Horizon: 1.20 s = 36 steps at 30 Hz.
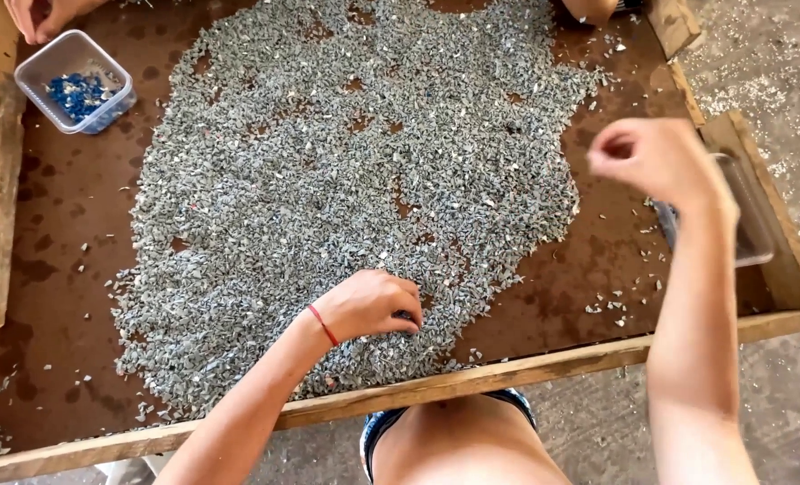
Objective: Manually sorting and removing blue plastic contaminants from shredded plastic material on a wooden table.
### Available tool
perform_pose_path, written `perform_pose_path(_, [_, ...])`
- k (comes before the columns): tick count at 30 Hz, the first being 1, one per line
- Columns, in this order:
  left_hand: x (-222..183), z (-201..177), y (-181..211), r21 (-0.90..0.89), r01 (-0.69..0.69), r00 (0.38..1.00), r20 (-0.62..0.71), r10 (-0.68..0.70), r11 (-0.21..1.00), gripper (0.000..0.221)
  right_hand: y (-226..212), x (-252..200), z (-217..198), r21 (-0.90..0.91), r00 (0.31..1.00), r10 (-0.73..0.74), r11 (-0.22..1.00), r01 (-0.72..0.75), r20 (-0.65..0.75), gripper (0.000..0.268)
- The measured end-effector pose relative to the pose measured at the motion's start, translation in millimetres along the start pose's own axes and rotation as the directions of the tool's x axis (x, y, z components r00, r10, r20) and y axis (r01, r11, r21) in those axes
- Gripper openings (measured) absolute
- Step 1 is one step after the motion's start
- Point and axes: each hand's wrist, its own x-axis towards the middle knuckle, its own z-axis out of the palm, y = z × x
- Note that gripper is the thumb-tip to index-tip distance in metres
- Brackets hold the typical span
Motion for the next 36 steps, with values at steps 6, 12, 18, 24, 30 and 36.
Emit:
perform_pose_path(6, [3, -7, 9, -0.090, -0.077, 0.978, -0.199, 0.058, 0.993, 0.015, 153, 6, -10, -0.173, 0.891, 0.130, 0.959, -0.224, -0.435, 0.017])
perform_pose_path(12, [4, -12, 7, -0.155, -0.002, 0.950, -0.309, -0.047, 0.988, 0.011, 226, 20, -2, 0.137, 0.692, 0.662, 0.744, -0.654, -0.288, 0.016])
perform_pose_path(18, [8, 4, 2, -0.005, -0.017, 0.944, -0.330, 0.014, 1.000, 0.013, 262, 8, 8, 0.055, 0.718, 0.607, 0.776, -0.629, -0.341, 0.019])
perform_pose_path(24, [7, 17, -2, -0.127, 0.080, 0.907, -0.402, -0.125, 0.989, 0.008, 228, 2, 3, 0.178, 0.699, 0.673, 0.739, -0.650, -0.240, 0.030])
perform_pose_path(30, [9, 1, 12, -0.265, 0.132, 0.878, -0.416, -0.237, 0.955, 0.007, 209, -4, -8, 0.221, 0.737, 0.637, 0.771, -0.597, -0.229, 0.034])
perform_pose_path(36, [13, -16, 24, -0.561, 0.152, 0.857, -0.336, -0.392, 0.814, 0.010, 200, -4, -15, 0.292, 0.745, 0.619, 0.782, -0.551, -0.249, 0.035])
